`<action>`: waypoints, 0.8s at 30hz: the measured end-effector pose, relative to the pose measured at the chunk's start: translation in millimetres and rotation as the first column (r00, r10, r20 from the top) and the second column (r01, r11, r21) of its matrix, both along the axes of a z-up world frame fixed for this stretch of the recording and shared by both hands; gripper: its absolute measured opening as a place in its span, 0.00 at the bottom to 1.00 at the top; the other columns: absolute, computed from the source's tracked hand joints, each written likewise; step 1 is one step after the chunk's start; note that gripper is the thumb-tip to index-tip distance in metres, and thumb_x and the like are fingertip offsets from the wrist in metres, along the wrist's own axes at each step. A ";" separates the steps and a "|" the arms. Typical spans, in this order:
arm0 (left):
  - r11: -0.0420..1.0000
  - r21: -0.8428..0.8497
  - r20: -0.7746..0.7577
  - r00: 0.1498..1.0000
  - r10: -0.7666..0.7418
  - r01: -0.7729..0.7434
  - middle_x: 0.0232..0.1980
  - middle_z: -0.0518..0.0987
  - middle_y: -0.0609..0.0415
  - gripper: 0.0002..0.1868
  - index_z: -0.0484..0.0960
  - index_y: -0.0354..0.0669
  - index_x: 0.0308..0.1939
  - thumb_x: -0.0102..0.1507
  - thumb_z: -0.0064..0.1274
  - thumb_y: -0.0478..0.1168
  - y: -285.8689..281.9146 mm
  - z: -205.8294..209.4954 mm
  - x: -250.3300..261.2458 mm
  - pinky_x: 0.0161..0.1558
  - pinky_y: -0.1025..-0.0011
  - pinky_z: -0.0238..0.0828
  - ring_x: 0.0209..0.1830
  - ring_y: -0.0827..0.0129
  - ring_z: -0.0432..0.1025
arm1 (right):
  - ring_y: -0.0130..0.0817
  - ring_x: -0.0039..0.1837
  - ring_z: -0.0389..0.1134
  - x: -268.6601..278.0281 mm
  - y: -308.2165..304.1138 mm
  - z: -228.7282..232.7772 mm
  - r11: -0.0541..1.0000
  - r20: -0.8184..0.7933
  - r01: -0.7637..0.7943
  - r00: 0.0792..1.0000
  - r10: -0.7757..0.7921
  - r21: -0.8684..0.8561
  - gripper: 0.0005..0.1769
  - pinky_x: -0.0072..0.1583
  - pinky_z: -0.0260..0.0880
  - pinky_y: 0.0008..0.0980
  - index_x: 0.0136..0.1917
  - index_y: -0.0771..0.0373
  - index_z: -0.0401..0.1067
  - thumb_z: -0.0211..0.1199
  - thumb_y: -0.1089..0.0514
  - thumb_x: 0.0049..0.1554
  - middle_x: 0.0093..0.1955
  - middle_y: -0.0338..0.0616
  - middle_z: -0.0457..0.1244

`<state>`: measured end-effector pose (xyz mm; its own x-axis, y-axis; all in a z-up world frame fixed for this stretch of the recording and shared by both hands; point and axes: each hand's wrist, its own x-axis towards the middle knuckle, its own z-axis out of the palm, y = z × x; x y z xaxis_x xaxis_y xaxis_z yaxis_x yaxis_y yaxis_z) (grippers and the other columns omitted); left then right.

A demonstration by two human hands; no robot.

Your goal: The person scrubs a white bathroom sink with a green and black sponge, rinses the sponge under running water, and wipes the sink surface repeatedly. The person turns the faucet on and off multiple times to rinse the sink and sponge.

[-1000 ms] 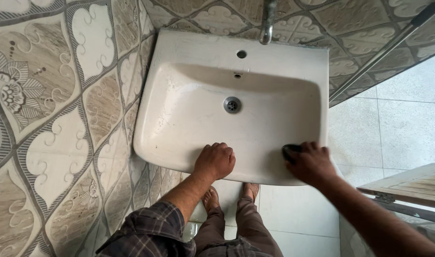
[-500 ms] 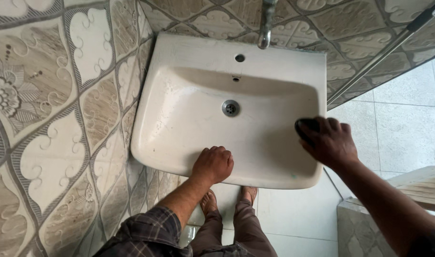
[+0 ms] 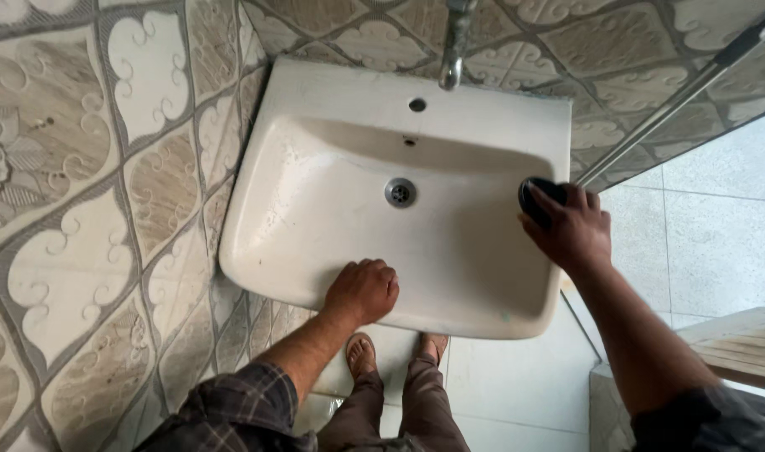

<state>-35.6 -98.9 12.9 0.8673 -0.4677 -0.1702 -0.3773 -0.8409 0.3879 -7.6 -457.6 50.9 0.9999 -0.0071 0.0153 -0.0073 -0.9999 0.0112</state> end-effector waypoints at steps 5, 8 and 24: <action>0.998 -0.059 0.006 1.000 0.023 -0.022 0.42 0.82 0.49 0.14 0.84 0.42 0.36 0.64 0.45 0.45 -2.8 2.1 -0.8 0.52 0.53 0.70 0.48 0.54 0.75 | 0.54 0.68 0.63 -86.8 16.6 -14.5 0.991 -0.002 0.000 1.000 0.001 0.132 0.33 0.60 0.74 0.50 0.70 0.34 0.70 0.65 0.34 0.52 0.71 0.52 0.59; 0.998 -0.057 0.040 0.999 0.009 -0.006 0.41 0.82 0.49 0.14 0.84 0.42 0.36 0.65 0.44 0.45 5.3 -1.8 7.3 0.52 0.54 0.71 0.47 0.54 0.76 | 0.53 0.67 0.63 -117.6 36.9 -21.2 0.991 -0.025 -0.007 1.000 0.011 0.135 0.34 0.60 0.74 0.49 0.69 0.33 0.70 0.66 0.34 0.49 0.70 0.53 0.58; 0.999 -0.039 0.023 1.000 -0.001 0.002 0.39 0.81 0.50 0.14 0.83 0.42 0.35 0.65 0.45 0.44 -0.1 -2.8 4.8 0.51 0.54 0.71 0.45 0.55 0.75 | 0.51 0.68 0.61 -110.7 29.5 -21.1 0.996 -0.024 -0.028 0.999 0.030 0.087 0.36 0.61 0.74 0.49 0.70 0.30 0.68 0.67 0.34 0.48 0.68 0.51 0.58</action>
